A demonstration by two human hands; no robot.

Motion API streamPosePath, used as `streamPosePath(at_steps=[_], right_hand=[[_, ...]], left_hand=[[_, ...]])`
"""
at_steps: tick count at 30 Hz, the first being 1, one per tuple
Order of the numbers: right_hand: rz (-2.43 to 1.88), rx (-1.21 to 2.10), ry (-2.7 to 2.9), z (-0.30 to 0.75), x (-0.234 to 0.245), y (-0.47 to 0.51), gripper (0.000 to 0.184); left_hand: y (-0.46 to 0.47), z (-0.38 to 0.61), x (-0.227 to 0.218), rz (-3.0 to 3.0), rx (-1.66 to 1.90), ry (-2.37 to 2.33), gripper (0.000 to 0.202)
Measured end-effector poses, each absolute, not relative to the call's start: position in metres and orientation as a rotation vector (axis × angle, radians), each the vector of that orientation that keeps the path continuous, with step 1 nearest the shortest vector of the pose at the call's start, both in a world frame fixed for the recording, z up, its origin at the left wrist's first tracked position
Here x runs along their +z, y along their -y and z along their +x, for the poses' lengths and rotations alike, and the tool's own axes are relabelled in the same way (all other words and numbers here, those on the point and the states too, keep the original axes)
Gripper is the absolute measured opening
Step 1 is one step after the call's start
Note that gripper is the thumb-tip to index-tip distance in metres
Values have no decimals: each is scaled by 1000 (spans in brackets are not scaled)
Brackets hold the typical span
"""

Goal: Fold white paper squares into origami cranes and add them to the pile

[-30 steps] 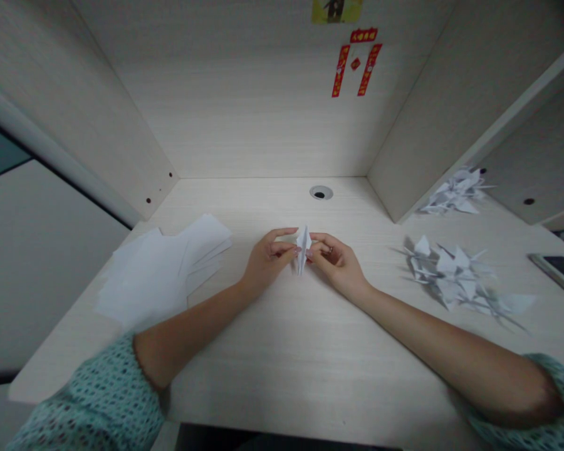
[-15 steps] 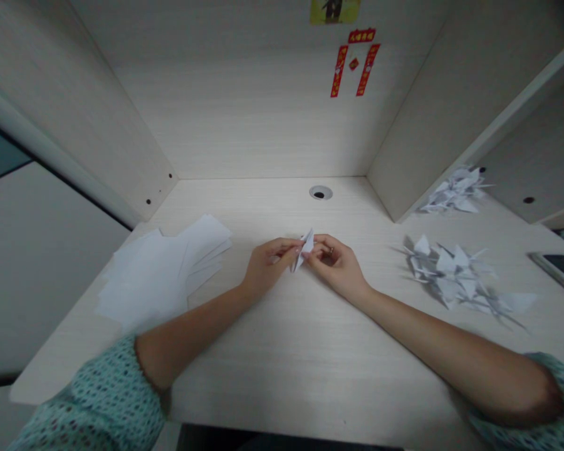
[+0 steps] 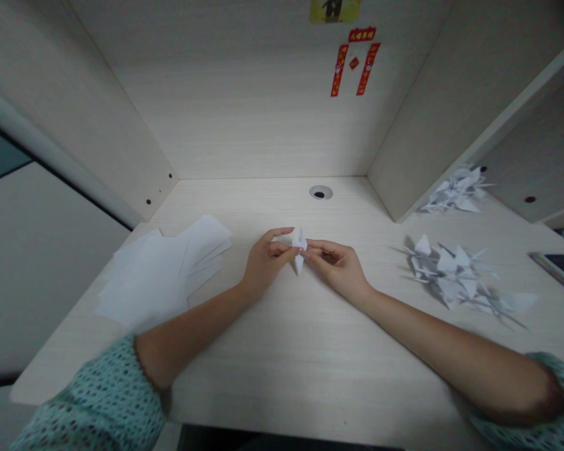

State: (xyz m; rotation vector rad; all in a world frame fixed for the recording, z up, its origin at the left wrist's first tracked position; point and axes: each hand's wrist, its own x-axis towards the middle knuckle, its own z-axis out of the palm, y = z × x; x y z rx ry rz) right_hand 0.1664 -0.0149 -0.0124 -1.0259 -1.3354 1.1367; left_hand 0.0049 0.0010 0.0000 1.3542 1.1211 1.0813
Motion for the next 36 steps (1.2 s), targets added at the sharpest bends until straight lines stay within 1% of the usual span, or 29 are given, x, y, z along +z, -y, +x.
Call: streamPosePath(at_steps=[2,5,8,12,15,19,23,28,32,36], right_hand=[[-1028,1051,1401,168,-13,15,29],[-1018,872,1559,171,-12,16,26],[-986,785,1648,173,-10,17,27],[-983,769,1667,172,-10,17,29],[-1041,776,1624,171,-12,16,28],[-1086,835,1559,171,-12,14,20],[-1160,897,1512,171,-13,13,24],[-1182,1027,1486,170,-13,14,29],[-1165,1069,1524,169,-13,14,29],[-1151,1088,1541,169,-15,13,27]], left_hand=[[-2,5,-1,1384,1061,-1126,48],[-1,5,-2,1444,991,-1101,33],[0,4,-3,1462,935,-1083,31],[-1,3,-3,1440,945,-1101,30],[-1,2,-1,1420,1002,-1145,31],[0,3,2,1420,1081,-1117,29],[1,4,1,1423,1112,-1098,28],[0,2,-3,1421,1136,-1170,33],[-1,2,-3,1436,1155,-1225,37],[-1,2,-3,1471,1133,-1243,38]])
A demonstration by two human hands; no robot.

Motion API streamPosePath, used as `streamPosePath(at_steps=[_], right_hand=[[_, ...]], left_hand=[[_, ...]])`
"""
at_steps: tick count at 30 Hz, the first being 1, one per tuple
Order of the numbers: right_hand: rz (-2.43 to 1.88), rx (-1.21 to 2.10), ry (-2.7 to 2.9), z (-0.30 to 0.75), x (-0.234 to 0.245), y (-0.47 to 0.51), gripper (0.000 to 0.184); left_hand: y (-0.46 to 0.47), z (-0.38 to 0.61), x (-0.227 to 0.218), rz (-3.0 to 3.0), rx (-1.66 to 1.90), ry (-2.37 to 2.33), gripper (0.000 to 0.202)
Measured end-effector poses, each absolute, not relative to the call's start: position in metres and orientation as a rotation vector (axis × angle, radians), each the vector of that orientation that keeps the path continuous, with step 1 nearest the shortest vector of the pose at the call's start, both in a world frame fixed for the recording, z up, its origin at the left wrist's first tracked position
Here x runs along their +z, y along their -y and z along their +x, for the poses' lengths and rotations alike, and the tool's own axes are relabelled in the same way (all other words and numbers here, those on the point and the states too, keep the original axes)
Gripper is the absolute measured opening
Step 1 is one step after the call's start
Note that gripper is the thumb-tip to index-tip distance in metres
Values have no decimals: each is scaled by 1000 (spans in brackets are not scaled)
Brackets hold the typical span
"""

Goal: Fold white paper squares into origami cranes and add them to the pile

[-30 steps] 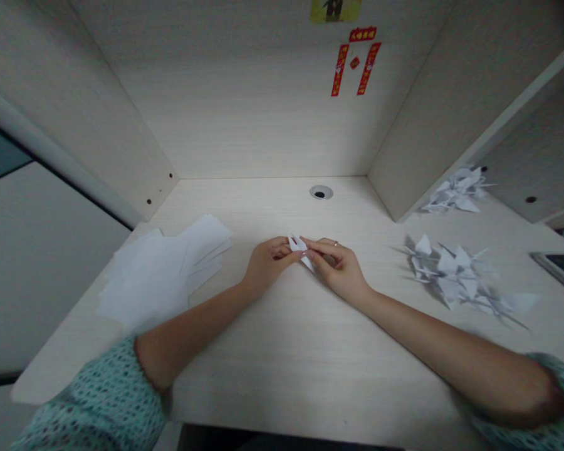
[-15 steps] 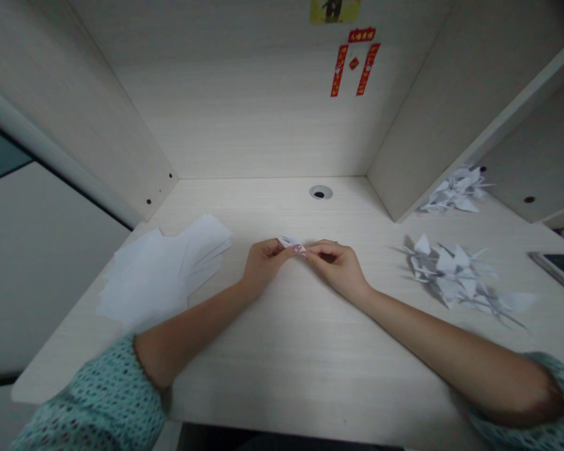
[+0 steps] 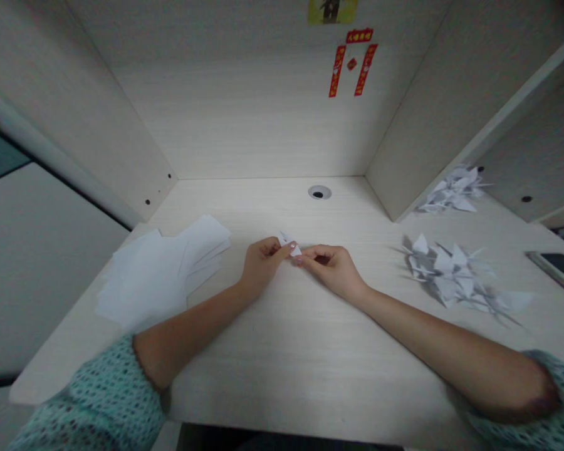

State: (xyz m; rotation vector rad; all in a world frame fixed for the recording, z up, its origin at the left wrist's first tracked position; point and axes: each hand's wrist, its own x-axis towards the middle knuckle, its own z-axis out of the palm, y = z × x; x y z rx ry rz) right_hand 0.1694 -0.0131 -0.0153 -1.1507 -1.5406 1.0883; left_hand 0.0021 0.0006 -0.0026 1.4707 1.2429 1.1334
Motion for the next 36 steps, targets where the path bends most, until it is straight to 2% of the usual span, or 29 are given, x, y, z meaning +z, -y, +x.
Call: streamPosePath(at_steps=[18,25,30,36], right_hand=[[-1099,1103,1548,172,-10,13,32],[-1107,1082,1595,173,-8,13,28],[-1019,1023,1564,171,-7,16,18],[-889,871,1750,173,-2,21,18]], left_hand=[[-6,0,-1,1347,1190,-1202,37],[-4,1,3,1329,1182,-1144,38],[-4,2,4,1329,1161,-1138,38],[-3,1,0,1401,1083,-1123,38]])
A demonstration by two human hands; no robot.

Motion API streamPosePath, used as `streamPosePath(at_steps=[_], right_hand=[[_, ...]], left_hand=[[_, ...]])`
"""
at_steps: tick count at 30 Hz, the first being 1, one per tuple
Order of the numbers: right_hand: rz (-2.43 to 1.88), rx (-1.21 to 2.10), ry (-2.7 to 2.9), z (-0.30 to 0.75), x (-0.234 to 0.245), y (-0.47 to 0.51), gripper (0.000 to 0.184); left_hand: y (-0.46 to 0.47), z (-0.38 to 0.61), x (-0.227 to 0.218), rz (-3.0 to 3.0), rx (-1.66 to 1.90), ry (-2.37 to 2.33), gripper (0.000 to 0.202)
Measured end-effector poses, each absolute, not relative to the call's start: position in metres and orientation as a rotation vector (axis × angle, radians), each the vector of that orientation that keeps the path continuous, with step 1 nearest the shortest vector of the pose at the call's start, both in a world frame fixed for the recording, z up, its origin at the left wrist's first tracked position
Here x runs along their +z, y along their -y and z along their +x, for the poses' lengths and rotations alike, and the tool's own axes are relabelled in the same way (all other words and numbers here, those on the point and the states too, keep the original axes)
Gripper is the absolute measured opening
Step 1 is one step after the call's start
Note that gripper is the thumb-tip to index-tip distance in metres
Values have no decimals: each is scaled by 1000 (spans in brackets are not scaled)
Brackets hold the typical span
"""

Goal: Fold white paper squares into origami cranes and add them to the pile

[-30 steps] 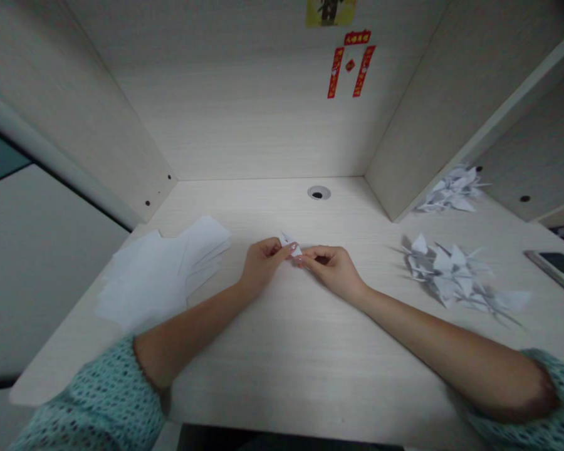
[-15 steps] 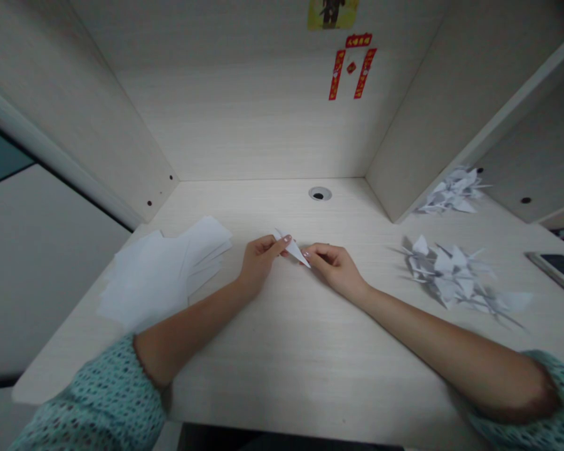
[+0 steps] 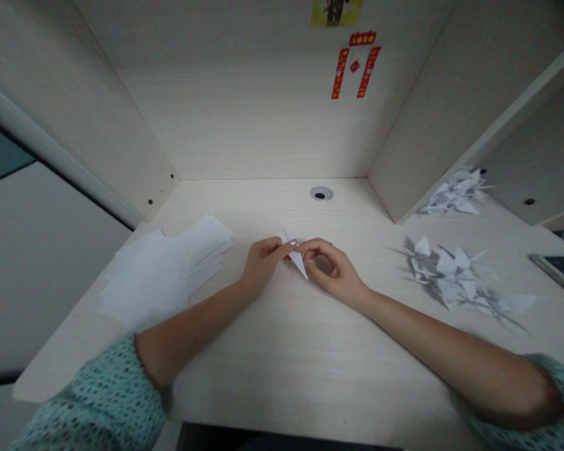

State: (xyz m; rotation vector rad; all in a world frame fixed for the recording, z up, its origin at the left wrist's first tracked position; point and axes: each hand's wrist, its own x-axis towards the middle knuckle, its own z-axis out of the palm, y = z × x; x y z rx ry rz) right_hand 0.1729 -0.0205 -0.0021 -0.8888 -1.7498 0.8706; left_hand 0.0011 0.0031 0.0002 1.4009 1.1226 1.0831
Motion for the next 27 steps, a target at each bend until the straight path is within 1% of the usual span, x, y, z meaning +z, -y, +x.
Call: streamPosePath(at_steps=[3,8,14,19,27], right_hand=[[-885,852,1806,174,-2,20,20],[-951,872,1695,172,-5,20,11],[-927,723,1713,174,-3,19,11],[-929,655,1722,175,-5,19,6],[-971,800,1676,171,-2,19,17]], left_hand=[[-2,2,-1,1434,1075,-1153,39],[0,2,-1,1516,1033,-1163,41],[1,1,2,1580,983,-1116,44],[1,2,3,1636,918,-1126,47],[0,1,0,1761,849,-1133,41]])
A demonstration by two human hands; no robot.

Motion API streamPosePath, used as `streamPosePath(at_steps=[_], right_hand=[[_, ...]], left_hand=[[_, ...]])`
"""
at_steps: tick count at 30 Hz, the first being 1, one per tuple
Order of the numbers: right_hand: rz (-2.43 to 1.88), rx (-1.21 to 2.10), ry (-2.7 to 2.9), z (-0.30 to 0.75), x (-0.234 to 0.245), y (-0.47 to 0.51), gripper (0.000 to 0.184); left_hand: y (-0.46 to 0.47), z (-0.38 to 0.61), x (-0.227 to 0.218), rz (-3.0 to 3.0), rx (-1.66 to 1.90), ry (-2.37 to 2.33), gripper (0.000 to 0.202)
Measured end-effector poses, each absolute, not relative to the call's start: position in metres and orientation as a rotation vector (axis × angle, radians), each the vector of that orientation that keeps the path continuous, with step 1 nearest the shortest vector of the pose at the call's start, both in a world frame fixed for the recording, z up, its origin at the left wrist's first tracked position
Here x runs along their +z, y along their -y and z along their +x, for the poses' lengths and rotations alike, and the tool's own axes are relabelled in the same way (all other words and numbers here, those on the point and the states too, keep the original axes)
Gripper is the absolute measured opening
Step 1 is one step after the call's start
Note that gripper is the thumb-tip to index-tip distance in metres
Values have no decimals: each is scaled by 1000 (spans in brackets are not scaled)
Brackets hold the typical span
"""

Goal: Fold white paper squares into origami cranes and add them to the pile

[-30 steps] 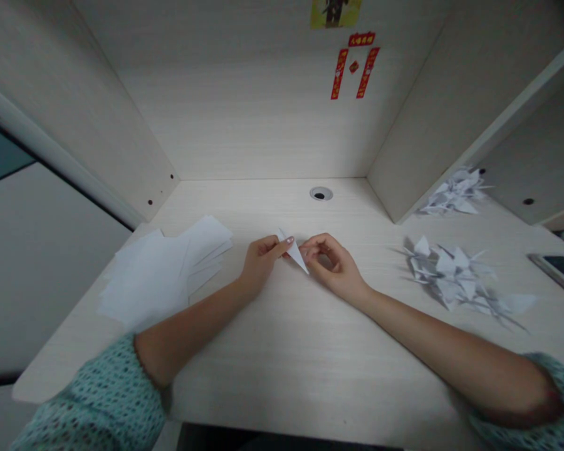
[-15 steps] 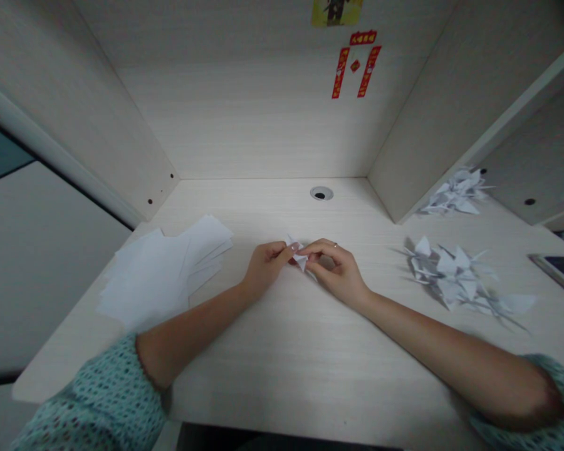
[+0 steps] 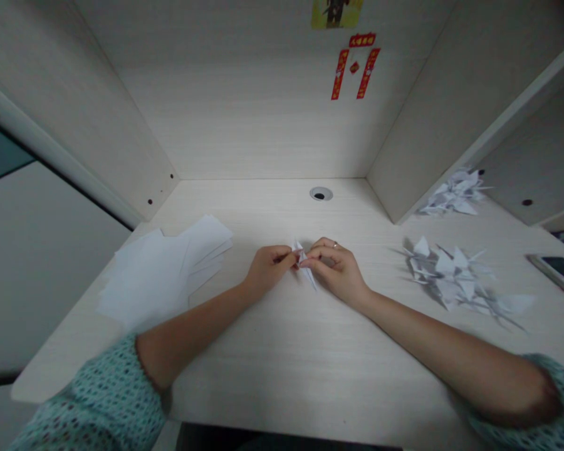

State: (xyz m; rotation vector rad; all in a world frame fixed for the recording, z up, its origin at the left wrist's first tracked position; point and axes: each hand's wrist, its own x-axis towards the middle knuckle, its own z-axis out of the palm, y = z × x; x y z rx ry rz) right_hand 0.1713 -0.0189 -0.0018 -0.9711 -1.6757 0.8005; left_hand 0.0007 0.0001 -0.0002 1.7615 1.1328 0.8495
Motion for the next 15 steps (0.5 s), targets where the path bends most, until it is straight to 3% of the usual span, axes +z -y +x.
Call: streamPosePath(at_steps=[15], right_hand=[[-983,1245,1297,168,-9,12,32]], left_hand=[[0,-1,-1,1767,936,-1116,40]])
